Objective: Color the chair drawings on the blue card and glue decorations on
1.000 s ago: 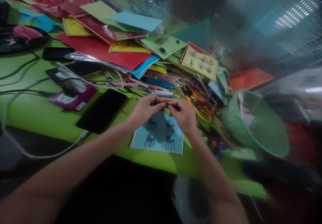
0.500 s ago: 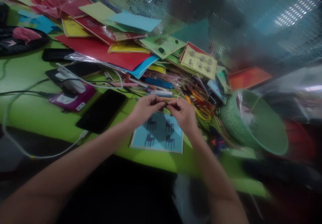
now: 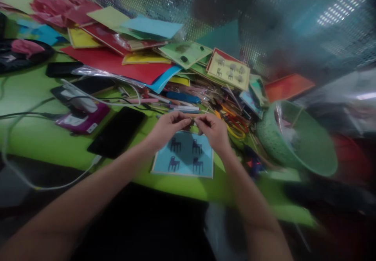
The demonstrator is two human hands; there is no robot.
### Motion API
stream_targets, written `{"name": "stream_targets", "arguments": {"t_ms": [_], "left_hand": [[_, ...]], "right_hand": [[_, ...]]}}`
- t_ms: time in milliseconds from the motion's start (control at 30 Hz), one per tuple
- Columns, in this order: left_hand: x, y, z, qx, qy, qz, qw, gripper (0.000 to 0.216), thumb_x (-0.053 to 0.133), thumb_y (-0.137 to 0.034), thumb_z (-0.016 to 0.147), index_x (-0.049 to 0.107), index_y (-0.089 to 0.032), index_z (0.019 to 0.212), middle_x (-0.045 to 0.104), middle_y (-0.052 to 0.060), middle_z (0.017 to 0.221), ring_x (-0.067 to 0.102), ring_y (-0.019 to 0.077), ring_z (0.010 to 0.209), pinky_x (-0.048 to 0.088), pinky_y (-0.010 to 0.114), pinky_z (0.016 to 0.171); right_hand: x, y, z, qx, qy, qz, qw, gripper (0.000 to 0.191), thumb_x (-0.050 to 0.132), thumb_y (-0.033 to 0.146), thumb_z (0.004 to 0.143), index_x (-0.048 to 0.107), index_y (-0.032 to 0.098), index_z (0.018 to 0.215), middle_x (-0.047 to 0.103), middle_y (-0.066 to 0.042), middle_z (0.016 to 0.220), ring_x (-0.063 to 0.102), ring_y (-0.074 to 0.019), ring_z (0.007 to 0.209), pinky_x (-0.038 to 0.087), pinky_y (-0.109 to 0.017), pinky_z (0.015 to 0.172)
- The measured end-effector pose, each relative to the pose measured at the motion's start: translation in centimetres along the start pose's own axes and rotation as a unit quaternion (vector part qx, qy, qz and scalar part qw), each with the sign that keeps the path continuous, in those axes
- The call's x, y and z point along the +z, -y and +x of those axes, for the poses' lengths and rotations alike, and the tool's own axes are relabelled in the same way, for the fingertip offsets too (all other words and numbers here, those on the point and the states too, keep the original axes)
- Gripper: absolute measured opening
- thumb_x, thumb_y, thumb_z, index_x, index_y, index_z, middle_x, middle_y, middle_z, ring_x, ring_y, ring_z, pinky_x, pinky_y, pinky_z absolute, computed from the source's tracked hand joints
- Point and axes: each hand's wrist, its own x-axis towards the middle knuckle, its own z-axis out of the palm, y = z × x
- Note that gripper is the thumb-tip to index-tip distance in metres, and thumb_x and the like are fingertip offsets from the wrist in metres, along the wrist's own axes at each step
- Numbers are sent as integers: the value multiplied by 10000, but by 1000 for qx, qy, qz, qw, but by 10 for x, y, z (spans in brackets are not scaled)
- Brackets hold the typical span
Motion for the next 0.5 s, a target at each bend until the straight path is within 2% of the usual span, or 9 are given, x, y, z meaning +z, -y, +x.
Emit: {"name": "stream_targets", "arguments": {"t_ms": [200,400,500], "left_hand": [[1,0,-1,14,2,9,1000,325,821,-460,805,716,-182,934,737,24,891,661,139,803,530,300,791],[4,-4,-3,37,-15,42,998,271,814,-402,795,705,-175,895,712,7,829,636,129,757,503,281,738],[5,-6,-4,31,-14,41,999,272,815,-401,791,706,-174,894,717,13,838,639,131,761,507,284,743]], "right_hand": [[-2,2,0,-1,4,-7,1000,129,669,325,899,712,216,843,694,8,752,581,-115,538,461,-260,565],[1,1,-4,-76,-21,-107,991,115,632,241,896,694,218,802,703,-12,764,630,-163,735,480,-287,703],[3,-1,-4,-67,-35,-83,994,113,617,222,870,673,221,771,686,-1,745,620,-151,700,480,-279,677]]}}
